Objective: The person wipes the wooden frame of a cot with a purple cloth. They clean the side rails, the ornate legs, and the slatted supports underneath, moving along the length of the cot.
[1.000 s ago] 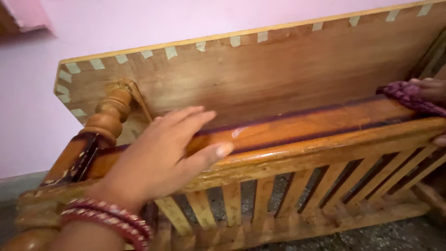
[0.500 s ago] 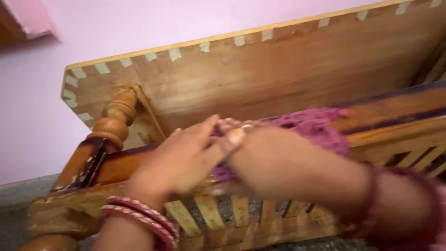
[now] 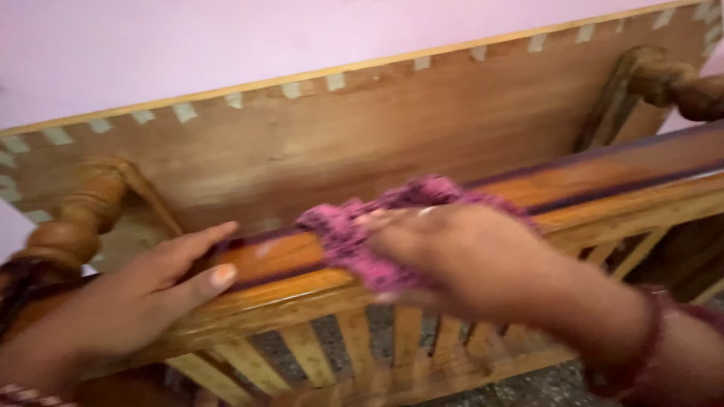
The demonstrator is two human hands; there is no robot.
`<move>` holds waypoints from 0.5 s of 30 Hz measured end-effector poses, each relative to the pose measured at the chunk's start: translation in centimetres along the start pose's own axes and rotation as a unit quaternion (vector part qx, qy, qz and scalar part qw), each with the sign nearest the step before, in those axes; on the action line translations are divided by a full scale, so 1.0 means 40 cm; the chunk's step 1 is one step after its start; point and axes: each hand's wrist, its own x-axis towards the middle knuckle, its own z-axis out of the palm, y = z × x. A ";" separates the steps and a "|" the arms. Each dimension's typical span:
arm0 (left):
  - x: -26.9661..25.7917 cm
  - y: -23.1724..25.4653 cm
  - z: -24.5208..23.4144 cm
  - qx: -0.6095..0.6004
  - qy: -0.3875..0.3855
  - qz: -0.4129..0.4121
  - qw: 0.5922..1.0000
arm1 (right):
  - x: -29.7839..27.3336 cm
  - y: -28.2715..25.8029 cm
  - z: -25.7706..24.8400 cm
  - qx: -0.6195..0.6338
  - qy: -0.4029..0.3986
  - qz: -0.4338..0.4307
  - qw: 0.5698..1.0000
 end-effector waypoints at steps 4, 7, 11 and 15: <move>0.047 -0.040 -0.004 0.149 -0.071 -0.046 0.985 | -0.197 0.166 -0.057 -0.062 -0.101 0.198 0.973; 0.056 -0.092 0.010 0.176 -0.043 0.003 0.983 | -0.345 0.285 -0.111 -0.030 -0.167 0.440 0.882; 0.083 -0.108 0.035 0.208 -0.019 -0.021 0.978 | -0.523 0.441 -0.163 0.082 -0.057 0.644 0.758; 0.108 0.016 0.033 0.237 -0.074 -0.064 0.966 | -0.714 0.640 -0.119 0.251 0.184 0.596 0.741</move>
